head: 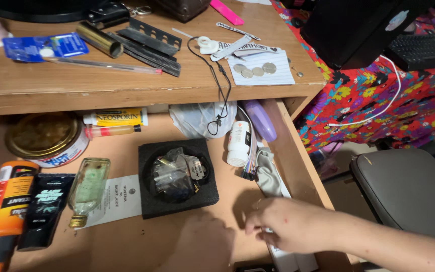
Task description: The person opens a desk drawer and removes items including bottles, tubes, a tin, a remote, keys, and small electronics, placing them on a nearby chair. They sort through the items on the chair, then place them back into the drawer, arranging bottles, tubes, a phone, and other objects inside it.
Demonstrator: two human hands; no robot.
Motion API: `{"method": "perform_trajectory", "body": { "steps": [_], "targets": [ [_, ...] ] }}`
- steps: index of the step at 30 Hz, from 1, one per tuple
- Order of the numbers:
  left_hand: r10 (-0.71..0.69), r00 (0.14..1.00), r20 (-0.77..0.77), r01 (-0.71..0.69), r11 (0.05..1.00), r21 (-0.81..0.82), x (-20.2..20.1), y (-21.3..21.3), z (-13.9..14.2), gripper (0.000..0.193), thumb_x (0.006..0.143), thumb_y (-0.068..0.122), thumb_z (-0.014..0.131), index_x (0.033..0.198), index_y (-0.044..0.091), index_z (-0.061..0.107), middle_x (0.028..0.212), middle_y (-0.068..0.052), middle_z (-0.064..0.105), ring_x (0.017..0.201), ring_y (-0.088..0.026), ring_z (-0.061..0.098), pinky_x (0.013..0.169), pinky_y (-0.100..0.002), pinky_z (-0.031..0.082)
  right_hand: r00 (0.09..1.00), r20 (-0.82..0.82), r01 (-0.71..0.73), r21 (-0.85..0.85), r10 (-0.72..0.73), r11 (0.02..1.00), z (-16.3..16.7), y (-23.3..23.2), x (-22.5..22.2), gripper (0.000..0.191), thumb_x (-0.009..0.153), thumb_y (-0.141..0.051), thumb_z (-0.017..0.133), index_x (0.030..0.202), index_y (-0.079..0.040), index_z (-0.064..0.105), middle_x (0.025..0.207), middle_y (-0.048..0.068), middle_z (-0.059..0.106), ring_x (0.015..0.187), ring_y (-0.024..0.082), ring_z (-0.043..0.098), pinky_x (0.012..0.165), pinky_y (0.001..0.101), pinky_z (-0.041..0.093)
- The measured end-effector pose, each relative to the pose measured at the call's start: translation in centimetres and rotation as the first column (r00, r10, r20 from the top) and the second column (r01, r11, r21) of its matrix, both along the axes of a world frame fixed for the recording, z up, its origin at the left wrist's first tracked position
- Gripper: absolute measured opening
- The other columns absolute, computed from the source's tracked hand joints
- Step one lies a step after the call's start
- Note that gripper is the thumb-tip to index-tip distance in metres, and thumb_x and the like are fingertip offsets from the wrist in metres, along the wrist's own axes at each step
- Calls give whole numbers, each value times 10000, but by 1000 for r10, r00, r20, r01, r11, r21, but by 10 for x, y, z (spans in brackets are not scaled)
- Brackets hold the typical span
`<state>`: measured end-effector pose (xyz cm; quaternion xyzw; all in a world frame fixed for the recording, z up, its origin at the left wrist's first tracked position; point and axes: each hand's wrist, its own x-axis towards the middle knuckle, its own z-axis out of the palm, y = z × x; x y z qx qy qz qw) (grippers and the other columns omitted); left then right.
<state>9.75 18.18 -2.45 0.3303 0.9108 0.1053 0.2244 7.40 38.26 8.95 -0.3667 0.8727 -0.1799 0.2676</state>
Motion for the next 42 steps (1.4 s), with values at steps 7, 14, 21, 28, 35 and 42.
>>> {"method": "perform_trajectory", "body": {
  "steps": [7,14,21,28,35,42],
  "targets": [
    [-63,877,-476,276,877,392,20,45,-42,177,880,244,610,838,125,733,771,-97,713,836,-304,699,794,-505,490,982,-183,50,79,-35,996,-5,-3,-4,74,870,-114,699,904,-50,713,914,117,676,924,322,668,817,424,532],
    [-119,854,-507,298,910,289,17,52,-61,185,926,219,591,889,86,715,711,-106,697,728,-304,697,704,-497,478,989,-147,29,70,-18,997,-12,7,1,85,856,-87,694,921,-40,722,943,121,685,939,309,679,852,396,541],
    [-89,902,-423,269,882,388,4,22,12,532,704,432,761,1016,9,676,856,-178,722,861,-355,710,811,-510,512,986,-128,111,10,-109,994,10,3,5,226,811,-94,721,1033,-58,703,977,124,698,916,330,704,818,408,562],
    [221,965,-141,-179,948,261,2,-14,110,261,994,320,574,1016,107,724,947,-153,730,947,-348,710,849,-477,539,926,-356,140,17,-125,990,57,-31,11,109,831,-190,710,905,-114,736,888,93,739,877,299,717,779,421,562],
    [568,801,-188,-227,580,782,-32,-116,120,208,881,128,609,1080,122,669,1083,-171,714,1010,-359,693,872,-445,543,755,-515,342,-219,-406,914,115,-44,-18,147,885,-194,662,952,-91,742,806,100,753,749,238,740,711,356,573],
    [818,563,-119,-630,518,578,-30,-192,75,124,904,166,633,961,81,702,929,-194,744,948,-367,710,859,-444,554,837,-207,467,-216,-507,858,74,-52,-56,167,881,-162,648,985,-99,762,725,50,743,606,163,706,589,341,578]
  ]
}}
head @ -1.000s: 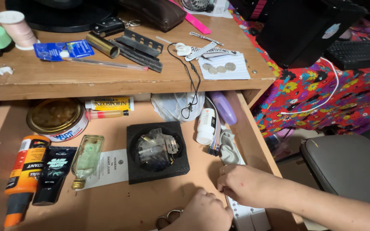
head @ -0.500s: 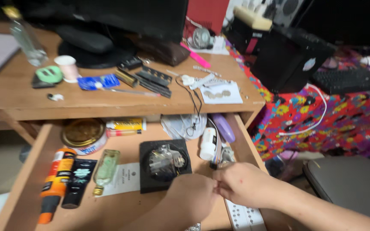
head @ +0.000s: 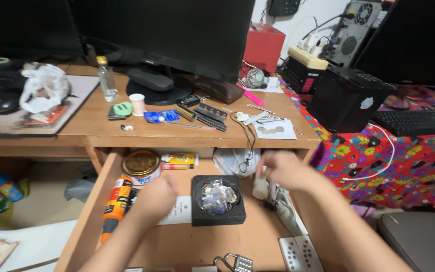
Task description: The person opens a desk drawer and removes items including bottles, tubes, a tin, a remote, keys, and small electronics, placing them on a nearby chair. They sort through the items on the chair, then place them back into the drawer, arranging bottles, tubes, a phone, and other objects inside it.
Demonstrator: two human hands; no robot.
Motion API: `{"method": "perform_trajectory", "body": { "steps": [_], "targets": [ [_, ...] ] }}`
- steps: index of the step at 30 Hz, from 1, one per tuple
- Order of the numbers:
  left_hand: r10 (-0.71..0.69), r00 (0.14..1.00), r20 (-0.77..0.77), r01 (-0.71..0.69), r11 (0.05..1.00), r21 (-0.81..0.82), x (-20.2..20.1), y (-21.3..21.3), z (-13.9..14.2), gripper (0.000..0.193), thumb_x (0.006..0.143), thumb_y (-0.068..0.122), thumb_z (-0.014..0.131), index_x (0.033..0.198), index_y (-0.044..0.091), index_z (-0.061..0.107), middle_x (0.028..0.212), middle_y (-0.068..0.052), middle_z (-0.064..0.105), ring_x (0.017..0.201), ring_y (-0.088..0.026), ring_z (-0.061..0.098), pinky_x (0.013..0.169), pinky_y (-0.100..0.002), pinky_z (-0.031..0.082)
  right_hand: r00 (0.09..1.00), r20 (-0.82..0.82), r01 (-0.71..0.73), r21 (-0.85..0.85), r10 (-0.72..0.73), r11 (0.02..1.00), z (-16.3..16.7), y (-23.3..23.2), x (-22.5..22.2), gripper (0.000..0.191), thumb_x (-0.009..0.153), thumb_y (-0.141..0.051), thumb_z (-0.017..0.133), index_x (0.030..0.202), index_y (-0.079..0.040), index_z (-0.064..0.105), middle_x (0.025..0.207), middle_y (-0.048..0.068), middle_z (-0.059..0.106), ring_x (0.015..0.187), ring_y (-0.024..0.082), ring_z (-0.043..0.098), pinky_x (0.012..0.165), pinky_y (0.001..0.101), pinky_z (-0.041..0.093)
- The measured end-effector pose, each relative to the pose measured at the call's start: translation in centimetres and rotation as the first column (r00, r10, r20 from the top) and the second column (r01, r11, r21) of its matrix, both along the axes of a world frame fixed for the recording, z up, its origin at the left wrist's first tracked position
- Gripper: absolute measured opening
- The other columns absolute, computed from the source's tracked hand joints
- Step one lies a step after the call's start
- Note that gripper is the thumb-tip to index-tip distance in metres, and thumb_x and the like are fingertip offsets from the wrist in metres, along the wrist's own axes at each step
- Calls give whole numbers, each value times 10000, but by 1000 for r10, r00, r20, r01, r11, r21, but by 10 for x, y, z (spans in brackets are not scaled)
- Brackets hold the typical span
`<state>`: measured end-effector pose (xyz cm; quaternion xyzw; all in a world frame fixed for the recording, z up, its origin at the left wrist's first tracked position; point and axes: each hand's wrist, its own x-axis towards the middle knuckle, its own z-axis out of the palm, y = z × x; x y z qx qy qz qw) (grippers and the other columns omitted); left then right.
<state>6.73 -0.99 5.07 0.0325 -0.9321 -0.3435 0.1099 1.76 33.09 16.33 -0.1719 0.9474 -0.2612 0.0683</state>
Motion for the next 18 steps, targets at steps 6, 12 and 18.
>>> {"method": "perform_trajectory", "body": {
  "steps": [6,12,18],
  "targets": [
    [-323,838,441,474,831,-292,-18,16,-38,179,818,206,736,900,48,754,870,-136,765,907,-315,780,806,-408,607,905,408,26,224,-118,974,-95,-19,-16,365,1005,-302,586,894,27,699,744,126,751,569,204,726,527,339,610],
    [-178,864,471,323,914,-246,-4,50,-34,303,723,180,842,976,61,724,1017,-157,706,1046,-333,699,915,-410,566,847,507,187,-3,-160,982,-121,-41,-5,440,1022,-336,578,925,84,667,699,169,709,519,227,716,466,355,593],
    [-100,958,270,156,969,-194,9,48,-37,361,746,163,815,1059,62,667,1090,-152,703,1090,-356,668,934,-438,549,850,406,406,-101,-335,908,-119,-70,12,319,964,-281,646,1055,22,602,801,202,723,549,267,728,482,375,625]
  ]
}}
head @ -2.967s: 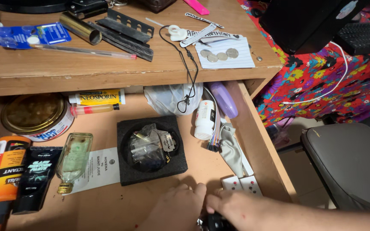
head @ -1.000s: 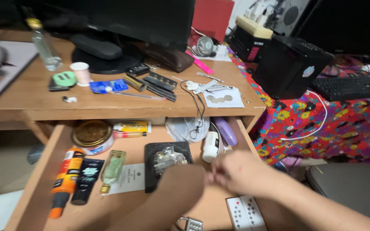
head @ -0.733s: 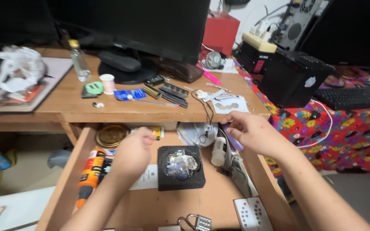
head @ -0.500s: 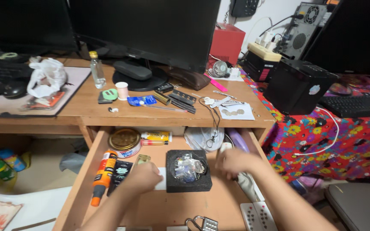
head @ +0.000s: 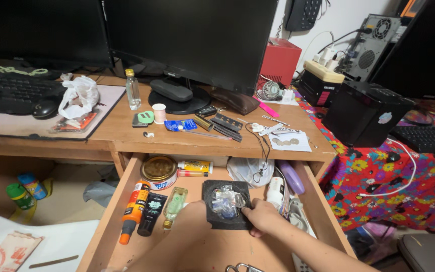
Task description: The person opens a desk drawer and removes items including bottles, tubes, a tin, a remote, keys, and small electronics, placing them on a nearby chair. They sort through the items on the chair, then place them back into the drawer, arranging bottles, tubes, a phone, and other objects inside it.
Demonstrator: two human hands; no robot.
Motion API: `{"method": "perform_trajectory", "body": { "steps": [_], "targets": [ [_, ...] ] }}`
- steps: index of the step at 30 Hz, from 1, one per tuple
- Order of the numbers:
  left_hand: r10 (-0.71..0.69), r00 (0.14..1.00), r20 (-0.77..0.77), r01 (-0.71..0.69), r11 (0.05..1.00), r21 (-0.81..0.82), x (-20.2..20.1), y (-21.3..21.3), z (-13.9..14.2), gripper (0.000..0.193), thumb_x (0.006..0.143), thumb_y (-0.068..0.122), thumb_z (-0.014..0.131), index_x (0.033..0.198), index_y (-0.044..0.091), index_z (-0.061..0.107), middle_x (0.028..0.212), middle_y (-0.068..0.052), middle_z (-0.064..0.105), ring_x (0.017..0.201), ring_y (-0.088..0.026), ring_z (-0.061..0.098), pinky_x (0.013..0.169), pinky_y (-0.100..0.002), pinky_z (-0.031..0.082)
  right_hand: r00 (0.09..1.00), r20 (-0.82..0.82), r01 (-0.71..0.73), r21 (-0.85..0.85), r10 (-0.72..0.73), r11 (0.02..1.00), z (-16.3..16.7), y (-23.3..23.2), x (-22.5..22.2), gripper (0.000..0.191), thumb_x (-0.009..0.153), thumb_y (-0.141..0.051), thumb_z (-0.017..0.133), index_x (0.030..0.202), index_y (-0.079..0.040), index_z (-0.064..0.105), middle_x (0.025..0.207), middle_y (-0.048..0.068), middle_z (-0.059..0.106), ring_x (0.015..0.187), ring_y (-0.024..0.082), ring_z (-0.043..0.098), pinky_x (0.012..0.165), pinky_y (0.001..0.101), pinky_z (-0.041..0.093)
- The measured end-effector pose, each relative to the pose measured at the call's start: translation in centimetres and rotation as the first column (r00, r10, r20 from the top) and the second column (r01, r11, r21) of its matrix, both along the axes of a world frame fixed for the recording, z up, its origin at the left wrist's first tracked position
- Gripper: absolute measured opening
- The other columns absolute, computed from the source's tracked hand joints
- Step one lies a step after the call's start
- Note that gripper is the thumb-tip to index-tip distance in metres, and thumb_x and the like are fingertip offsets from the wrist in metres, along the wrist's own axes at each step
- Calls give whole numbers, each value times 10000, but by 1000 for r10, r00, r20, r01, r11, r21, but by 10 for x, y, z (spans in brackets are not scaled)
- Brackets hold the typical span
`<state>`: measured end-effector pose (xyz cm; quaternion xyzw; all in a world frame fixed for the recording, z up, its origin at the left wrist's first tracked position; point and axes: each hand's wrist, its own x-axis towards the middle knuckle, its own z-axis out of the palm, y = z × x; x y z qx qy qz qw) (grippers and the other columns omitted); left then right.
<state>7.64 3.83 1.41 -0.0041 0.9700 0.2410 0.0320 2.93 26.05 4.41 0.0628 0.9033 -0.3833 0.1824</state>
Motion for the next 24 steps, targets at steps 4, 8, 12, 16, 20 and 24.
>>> {"method": "perform_trajectory", "body": {
  "steps": [4,8,12,16,20,24],
  "targets": [
    [69,994,-87,-65,997,52,-11,-14,-2,365,755,141,798,1083,65,655,1073,-154,709,1072,-365,669,919,-450,547,997,-72,13,-103,-21,995,-8,-14,-11,319,924,-243,685,1079,31,637,847,185,736,534,263,735,479,359,624],
    [76,986,-147,-81,996,-24,-33,-21,-8,280,765,107,766,1026,51,684,1002,-177,722,1009,-376,693,873,-448,565,999,-14,34,-216,-38,976,-26,-24,-39,342,906,-196,719,1058,107,676,773,192,739,500,242,732,456,346,621],
    [76,989,-130,-85,994,-62,-45,-35,-13,289,756,120,780,1020,45,690,978,-181,728,987,-370,702,857,-442,572,993,68,112,-307,-95,945,-42,-27,-47,322,846,-117,796,1060,35,610,797,188,716,538,257,702,484,359,617],
    [100,992,-82,-101,995,-3,-44,-40,-17,335,741,147,809,1036,45,687,974,-177,730,983,-359,706,852,-436,572,995,-1,89,-374,-96,923,-41,-30,-41,424,781,-93,857,1068,-58,546,885,89,707,637,189,688,539,328,621],
    [155,984,-93,-149,986,70,-37,-36,-12,383,726,173,838,1053,45,684,969,-172,733,979,-348,709,848,-431,573,990,68,139,-414,-122,900,-33,-35,-36,416,814,-90,803,1114,-114,516,919,93,688,630,205,656,536,346,604],
    [259,964,-63,-239,942,234,-29,-25,6,428,734,176,851,1085,40,647,931,-169,743,918,-324,738,817,-420,584,989,84,150,-617,-125,773,-25,-29,-43,421,826,44,742,1140,-93,497,961,118,697,666,220,660,594,350,622]
  ]
}}
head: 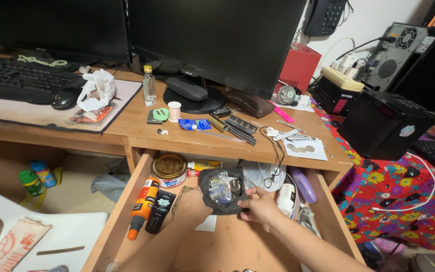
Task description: The person opens a desk drawer and removes items including bottles, tubes, a tin, a remote, keys, and small electronics, placing them on a nearby chair. They sort through the items on the chair, then place them back into the drawer, arranging bottles, tubes, a phone, and other objects inside it.
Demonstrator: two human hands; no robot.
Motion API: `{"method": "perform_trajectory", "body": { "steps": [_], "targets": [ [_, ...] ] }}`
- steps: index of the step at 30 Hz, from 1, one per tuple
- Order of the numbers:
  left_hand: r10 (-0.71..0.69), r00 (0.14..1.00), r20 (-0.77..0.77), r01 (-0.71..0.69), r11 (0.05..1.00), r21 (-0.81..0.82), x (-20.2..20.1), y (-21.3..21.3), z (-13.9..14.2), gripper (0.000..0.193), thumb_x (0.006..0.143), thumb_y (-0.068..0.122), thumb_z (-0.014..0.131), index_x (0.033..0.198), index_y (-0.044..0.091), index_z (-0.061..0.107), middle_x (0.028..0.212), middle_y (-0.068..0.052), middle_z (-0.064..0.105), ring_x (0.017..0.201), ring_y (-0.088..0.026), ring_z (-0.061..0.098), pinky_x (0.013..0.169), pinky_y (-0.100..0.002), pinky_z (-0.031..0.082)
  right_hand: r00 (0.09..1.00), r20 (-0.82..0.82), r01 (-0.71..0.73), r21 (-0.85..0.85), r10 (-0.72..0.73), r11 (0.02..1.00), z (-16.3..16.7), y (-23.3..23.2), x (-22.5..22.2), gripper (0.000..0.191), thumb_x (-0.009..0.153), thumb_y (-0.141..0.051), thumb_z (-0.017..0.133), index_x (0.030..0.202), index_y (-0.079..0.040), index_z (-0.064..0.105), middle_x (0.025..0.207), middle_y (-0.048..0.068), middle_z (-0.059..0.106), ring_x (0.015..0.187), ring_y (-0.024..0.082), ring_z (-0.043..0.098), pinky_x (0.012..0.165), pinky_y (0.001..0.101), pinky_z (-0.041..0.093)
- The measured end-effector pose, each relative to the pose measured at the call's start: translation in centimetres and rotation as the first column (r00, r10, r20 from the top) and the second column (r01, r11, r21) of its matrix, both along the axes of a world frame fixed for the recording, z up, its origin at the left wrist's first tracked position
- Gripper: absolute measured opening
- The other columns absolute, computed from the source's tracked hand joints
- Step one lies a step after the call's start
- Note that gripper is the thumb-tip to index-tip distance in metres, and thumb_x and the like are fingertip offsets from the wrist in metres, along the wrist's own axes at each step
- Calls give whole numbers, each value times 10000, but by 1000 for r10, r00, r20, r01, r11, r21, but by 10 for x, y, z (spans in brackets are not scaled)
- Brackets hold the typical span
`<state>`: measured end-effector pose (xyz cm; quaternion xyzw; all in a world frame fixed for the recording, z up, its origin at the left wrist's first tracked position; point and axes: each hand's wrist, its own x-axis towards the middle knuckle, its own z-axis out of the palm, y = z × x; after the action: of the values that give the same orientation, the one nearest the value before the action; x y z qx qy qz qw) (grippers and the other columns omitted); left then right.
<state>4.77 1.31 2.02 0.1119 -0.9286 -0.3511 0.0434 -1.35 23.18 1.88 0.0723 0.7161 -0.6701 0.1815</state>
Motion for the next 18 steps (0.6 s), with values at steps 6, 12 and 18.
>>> {"method": "perform_trajectory", "body": {
  "steps": [6,12,18],
  "targets": [
    [144,989,-34,-117,901,417,1,5,14,409,787,77,795,1146,65,600,984,-128,698,847,-304,742,735,-424,590,999,-50,10,-174,-19,985,3,11,-18,362,846,66,667,1149,-74,527,978,125,698,822,236,691,732,373,621],
    [200,895,-399,-52,934,352,-65,1,-8,429,759,65,814,1171,81,699,1021,-83,735,921,-212,706,840,-327,560,992,-37,105,-266,-119,958,10,8,-69,386,875,67,644,1222,-68,541,1035,109,652,929,237,619,800,416,647],
    [244,904,-352,5,815,580,-110,7,-31,435,775,-7,774,1195,59,685,1153,-108,732,1025,-213,702,889,-303,568,993,-47,82,-360,-106,929,4,11,-101,262,917,25,657,1176,26,615,1114,145,677,1019,275,677,816,381,634]
  ]
}}
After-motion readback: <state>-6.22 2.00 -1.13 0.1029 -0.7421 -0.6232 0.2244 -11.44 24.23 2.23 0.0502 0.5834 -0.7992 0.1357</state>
